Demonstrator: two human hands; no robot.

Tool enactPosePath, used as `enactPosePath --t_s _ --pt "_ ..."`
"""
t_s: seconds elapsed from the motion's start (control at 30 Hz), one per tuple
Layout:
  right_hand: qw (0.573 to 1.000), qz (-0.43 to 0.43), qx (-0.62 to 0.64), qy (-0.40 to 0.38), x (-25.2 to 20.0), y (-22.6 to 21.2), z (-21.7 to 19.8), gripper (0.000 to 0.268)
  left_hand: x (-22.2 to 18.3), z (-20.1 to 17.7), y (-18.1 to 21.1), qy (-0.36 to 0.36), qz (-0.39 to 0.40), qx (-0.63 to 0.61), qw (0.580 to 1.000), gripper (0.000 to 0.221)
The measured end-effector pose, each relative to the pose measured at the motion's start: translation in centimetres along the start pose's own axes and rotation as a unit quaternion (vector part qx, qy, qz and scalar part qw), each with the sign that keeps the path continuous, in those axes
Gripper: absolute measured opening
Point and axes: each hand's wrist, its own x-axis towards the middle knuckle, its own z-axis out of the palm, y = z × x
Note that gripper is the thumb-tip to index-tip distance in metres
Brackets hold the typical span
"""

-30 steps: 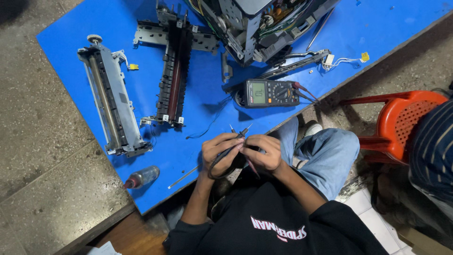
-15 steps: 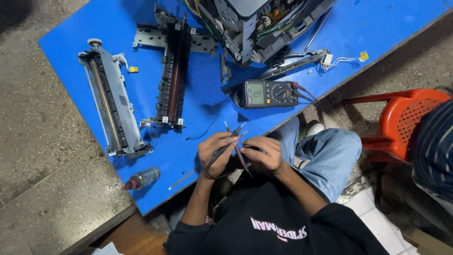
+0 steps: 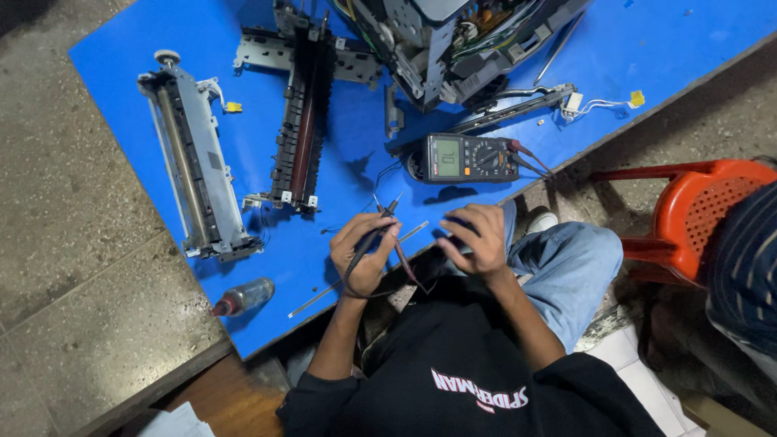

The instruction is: The person applies liquid to a metal rod using a dropper bottle, wipes the rod with a cloth, and then uses a multimeter to test electrical continuity on a small component. The person handles the rod, cloth, dropper bottle, and multimeter probes throughout the task.

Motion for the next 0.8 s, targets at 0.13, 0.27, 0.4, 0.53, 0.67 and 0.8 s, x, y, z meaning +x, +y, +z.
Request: enactPosePath --t_s 0.13,0.27,0.4,0.53,0.67,0.8 --pt "0.993 -0.032 -0.084 -0.072 0.0 -0.7 0.2 0.046 0.2 0.1 -0.1 0.007 0.017 0.001 1.000 0.016" --pt "0.992 -0.037 -0.094 -0.080 -0.3 -0.6 0.2 0.046 0.1 0.1 -0.3 0.003 0.003 -0.002 1.000 0.016" --pt "0.993 -0.050 -0.085 -0.060 -0.2 -0.4 0.0 0.046 0.1 0.1 -0.4 0.001 0.003 -0.011 1.000 0.016" --pt "0.996 -0.074 -0.048 -0.030 0.1 -0.4 -0.9 0.033 0.1 0.0 -0.6 -0.013 -0.007 -0.025 1.000 0.016" --pt "0.991 -0.127 -0.048 -0.007 -0.1 -0.3 -2.3 0.020 -0.1 0.0 -0.7 -0.006 0.007 -0.026 1.000 0.016" --pt "0.991 -0.123 -0.052 -0.012 -0.7 -0.4 -4.0 0.014 -0.2 0.1 -0.5 -0.003 0.007 -0.029 1.000 0.014"
